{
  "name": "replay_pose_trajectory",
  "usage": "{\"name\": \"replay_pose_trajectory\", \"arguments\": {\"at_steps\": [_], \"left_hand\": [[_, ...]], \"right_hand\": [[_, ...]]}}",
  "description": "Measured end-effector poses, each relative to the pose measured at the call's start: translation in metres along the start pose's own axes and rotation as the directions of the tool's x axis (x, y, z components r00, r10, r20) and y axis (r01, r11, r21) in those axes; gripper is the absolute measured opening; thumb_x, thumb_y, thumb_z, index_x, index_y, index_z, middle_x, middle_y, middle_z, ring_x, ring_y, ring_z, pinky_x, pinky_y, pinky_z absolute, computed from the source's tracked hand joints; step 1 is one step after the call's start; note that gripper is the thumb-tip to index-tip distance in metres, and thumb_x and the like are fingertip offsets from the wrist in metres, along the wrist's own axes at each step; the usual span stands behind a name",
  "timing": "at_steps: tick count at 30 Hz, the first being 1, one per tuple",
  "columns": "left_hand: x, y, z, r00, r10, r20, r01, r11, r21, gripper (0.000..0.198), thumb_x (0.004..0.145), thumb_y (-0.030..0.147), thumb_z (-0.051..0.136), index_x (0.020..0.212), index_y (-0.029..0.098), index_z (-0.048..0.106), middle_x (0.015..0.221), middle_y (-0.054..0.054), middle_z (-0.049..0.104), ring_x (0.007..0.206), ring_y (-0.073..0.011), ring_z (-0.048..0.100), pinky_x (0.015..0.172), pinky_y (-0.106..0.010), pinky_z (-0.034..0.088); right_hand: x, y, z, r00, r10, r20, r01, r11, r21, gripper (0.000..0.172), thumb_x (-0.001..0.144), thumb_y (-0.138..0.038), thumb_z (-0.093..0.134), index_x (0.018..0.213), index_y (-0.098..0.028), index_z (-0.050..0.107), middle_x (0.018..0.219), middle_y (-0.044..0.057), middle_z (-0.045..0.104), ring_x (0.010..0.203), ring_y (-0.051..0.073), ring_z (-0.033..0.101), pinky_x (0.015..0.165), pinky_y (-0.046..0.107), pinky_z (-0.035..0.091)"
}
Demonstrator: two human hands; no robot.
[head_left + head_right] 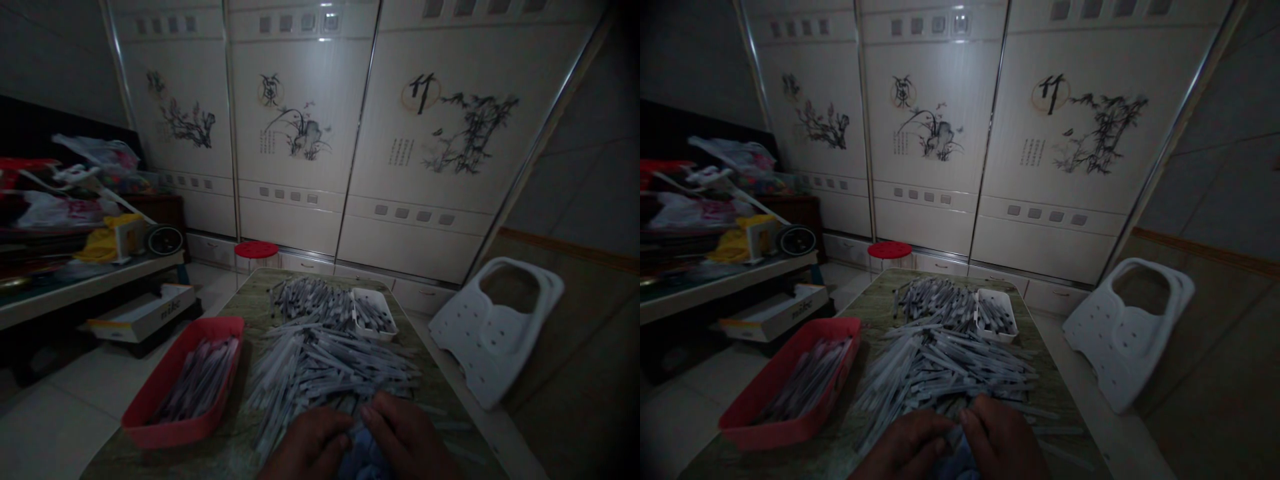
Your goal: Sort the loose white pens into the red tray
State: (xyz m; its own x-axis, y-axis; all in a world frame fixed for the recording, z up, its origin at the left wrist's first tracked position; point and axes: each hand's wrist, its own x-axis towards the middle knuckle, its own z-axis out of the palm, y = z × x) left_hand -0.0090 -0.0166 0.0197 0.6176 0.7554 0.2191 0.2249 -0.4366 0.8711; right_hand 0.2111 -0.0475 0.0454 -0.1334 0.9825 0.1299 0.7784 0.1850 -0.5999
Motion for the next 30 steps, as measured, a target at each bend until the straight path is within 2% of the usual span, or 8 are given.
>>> {"name": "replay_pose_trajectory", "arguments": {"at_steps": [4, 9, 14, 17, 20, 23, 26, 30], "left_hand": [[-0.002, 0.0, 0.0, 1.0, 0.008, -0.021, -0.009, 1.0, -0.007, 0.03, 0.098, 0.037, 0.054, 0.116, 0.027, 0.076, 0.1, -0.005, 0.077, 0.095, -0.0211, 0.067, 0.09, -0.029, 0.05], [-0.001, 0.006, -0.006, 0.998, -0.066, -0.012, 0.066, 0.997, -0.049, 0.028, 0.096, 0.031, 0.054, 0.112, 0.023, 0.076, 0.097, -0.004, 0.077, 0.091, -0.0204, 0.069, 0.086, -0.028, 0.051], [-0.001, -0.003, -0.005, 1.0, -0.01, -0.023, 0.011, 0.996, 0.083, 0.03, 0.099, 0.033, 0.052, 0.119, 0.024, 0.073, 0.105, -0.007, 0.077, 0.098, -0.0212, 0.069, 0.089, -0.03, 0.05], [-0.002, -0.009, -0.002, 0.999, 0.016, -0.04, -0.012, 0.994, 0.111, 0.033, 0.099, 0.035, 0.052, 0.122, 0.025, 0.072, 0.113, -0.009, 0.076, 0.104, -0.0231, 0.068, 0.095, -0.032, 0.05], [-0.004, -0.009, -0.003, 0.998, -0.021, -0.064, 0.023, 0.999, 0.025, 0.034, 0.098, 0.042, 0.053, 0.119, 0.025, 0.074, 0.104, -0.007, 0.076, 0.097, -0.0223, 0.067, 0.091, -0.031, 0.051], [-0.004, -0.003, -0.007, 0.993, -0.109, -0.042, 0.103, 0.987, -0.119, 0.038, 0.099, 0.049, 0.052, 0.114, 0.023, 0.075, 0.092, -0.004, 0.074, 0.087, -0.0199, 0.065, 0.083, -0.028, 0.051], [-0.004, 0.004, -0.011, 0.991, -0.136, 0.015, 0.136, 0.967, -0.215, 0.043, 0.098, 0.055, 0.052, 0.107, 0.02, 0.076, 0.087, -0.003, 0.072, 0.083, -0.0182, 0.063, 0.079, -0.027, 0.051], [-0.004, 0.004, -0.012, 0.995, -0.096, 0.004, 0.094, 0.969, -0.229, 0.044, 0.098, 0.056, 0.052, 0.104, 0.019, 0.076, 0.087, -0.003, 0.071, 0.084, -0.0177, 0.063, 0.08, -0.026, 0.05]], "right_hand": [[0.001, -0.003, 0.006, 0.999, 0.045, -0.028, -0.046, 0.998, -0.03, 0.044, 0.104, -0.053, 0.035, 0.072, -0.025, 0.045, 0.069, -0.002, 0.055, 0.068, 0.019, 0.058, 0.066, 0.03, 0.037], [0.001, -0.011, 0.0, 0.999, -0.04, 0.016, 0.039, 0.995, 0.089, 0.038, 0.105, -0.047, 0.035, 0.076, -0.024, 0.047, 0.073, -0.001, 0.057, 0.071, 0.018, 0.059, 0.066, 0.028, 0.039], [0.004, -0.005, 0.007, 0.999, 0.001, -0.038, -0.001, 1.0, 0.012, 0.04, 0.104, -0.05, 0.038, 0.073, -0.025, 0.043, 0.069, -0.003, 0.053, 0.068, 0.017, 0.057, 0.065, 0.029, 0.036], [0.006, -0.005, 0.012, 0.997, 0.021, -0.076, -0.017, 0.999, 0.046, 0.043, 0.103, -0.053, 0.04, 0.07, -0.025, 0.042, 0.066, -0.004, 0.051, 0.065, 0.017, 0.055, 0.064, 0.029, 0.035], [0.006, -0.01, 0.009, 0.996, 0.051, -0.077, -0.035, 0.98, 0.195, 0.046, 0.104, -0.055, 0.037, 0.071, -0.024, 0.047, 0.066, -0.003, 0.052, 0.065, 0.017, 0.055, 0.064, 0.028, 0.037], [0.005, -0.015, 0.001, 1.0, 0.026, 0.014, -0.029, 0.941, 0.337, 0.046, 0.104, -0.054, 0.037, 0.082, -0.022, 0.061, 0.074, 0.0, 0.062, 0.071, 0.018, 0.06, 0.066, 0.028, 0.042], [0.004, -0.016, -0.005, 0.999, -0.006, 0.048, -0.012, 0.93, 0.368, 0.041, 0.1, -0.053, 0.046, 0.09, -0.02, 0.068, 0.078, 0.001, 0.065, 0.076, 0.019, 0.061, 0.069, 0.029, 0.044], [0.003, -0.013, -0.006, 0.999, 0.019, 0.043, -0.033, 0.934, 0.355, 0.039, 0.098, -0.051, 0.049, 0.078, -0.02, 0.062, 0.07, -0.001, 0.059, 0.07, 0.018, 0.056, 0.065, 0.028, 0.041]]}}
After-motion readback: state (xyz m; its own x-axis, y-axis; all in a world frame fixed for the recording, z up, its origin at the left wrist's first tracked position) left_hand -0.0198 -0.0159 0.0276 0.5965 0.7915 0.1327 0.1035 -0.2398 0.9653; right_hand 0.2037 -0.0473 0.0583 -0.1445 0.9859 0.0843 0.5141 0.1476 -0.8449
